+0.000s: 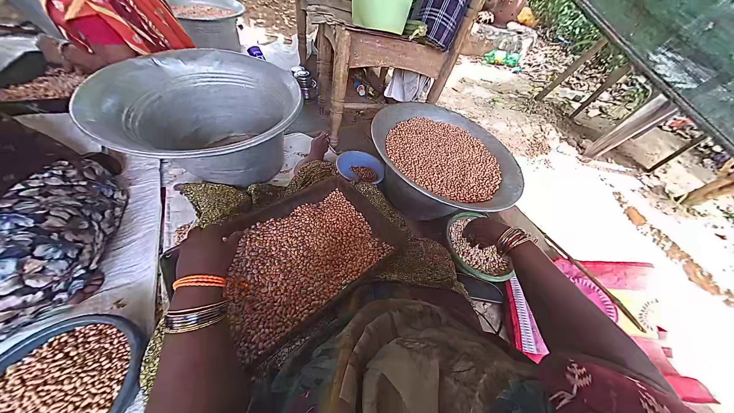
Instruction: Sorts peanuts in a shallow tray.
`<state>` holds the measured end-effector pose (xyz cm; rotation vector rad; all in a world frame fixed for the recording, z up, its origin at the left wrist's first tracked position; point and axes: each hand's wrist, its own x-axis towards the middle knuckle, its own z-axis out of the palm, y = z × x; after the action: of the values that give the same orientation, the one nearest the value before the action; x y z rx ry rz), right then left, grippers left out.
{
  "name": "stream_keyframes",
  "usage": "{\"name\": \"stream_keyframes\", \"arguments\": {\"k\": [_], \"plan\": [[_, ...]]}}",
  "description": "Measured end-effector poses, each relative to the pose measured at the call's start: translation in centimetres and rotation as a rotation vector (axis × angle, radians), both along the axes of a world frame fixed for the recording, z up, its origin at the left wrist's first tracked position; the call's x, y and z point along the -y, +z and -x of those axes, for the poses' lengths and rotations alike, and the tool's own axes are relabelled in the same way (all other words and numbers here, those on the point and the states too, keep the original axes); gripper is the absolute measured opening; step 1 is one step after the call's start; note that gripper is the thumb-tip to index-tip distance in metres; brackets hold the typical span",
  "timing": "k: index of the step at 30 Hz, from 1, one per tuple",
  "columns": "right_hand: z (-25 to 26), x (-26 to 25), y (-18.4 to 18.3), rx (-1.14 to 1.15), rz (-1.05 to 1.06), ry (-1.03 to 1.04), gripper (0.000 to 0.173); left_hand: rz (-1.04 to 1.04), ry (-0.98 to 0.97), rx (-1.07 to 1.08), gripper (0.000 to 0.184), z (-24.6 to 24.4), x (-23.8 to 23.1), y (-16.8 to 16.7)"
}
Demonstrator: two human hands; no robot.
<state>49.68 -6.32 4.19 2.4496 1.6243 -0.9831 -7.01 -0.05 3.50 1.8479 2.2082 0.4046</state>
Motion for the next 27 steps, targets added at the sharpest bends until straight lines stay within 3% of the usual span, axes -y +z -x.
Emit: {"name": "stream_keyframes", "arguments": {"k": [2,4,6,8,10,15,19,21,25,27], "plan": [[-1.7,-0.2,-0.5,0.239,0.065,0.108,0.039,0.118,0.099,-0.005,0.048,1.4,-0.3,0.0],[0.1,-0.3,0.4,0.276,0.025,0.244,0.039,0.167,0.119,-0.025,0.051,2.4,-0.6,-0.5],[4.8,-1.0,2.4,0.110,-0.099,0.395,0.036,0.201,0.119,-0.044,0.047,2.7,-0.7,-0.9],[10.3,-1.4,3.3,-0.200,-0.251,0.565,0.030,0.174,0.131,-0.034,0.039,2.2,0.1,-0.7],[16.1,-1.7,3.0,-0.452,-0.365,0.845,0.027,0.074,0.141,-0.006,0.032,1.6,1.1,-0.4],[30.3,-2.4,1.0,-0.535,-0.300,1.622,0.031,0.088,0.116,0.056,0.033,1.6,2.7,1.1],[36.0,-2.6,-1.6,-0.261,-0.047,1.797,0.031,0.400,0.128,0.070,0.053,0.8,5.5,2.7],[36.8,-4.0,-2.0,-0.166,0.048,1.821,0.027,0.455,0.097,0.108,0.061,0.9,7.7,3.0],[36.9,-6.4,2.0,0.406,0.185,1.818,0.035,0.460,-0.081,0.120,0.067,0.9,11.6,2.3],[37.1,-7.9,3.1,0.644,0.193,1.766,0.030,0.479,-0.137,0.096,0.063,0.3,13.1,2.4]]}}
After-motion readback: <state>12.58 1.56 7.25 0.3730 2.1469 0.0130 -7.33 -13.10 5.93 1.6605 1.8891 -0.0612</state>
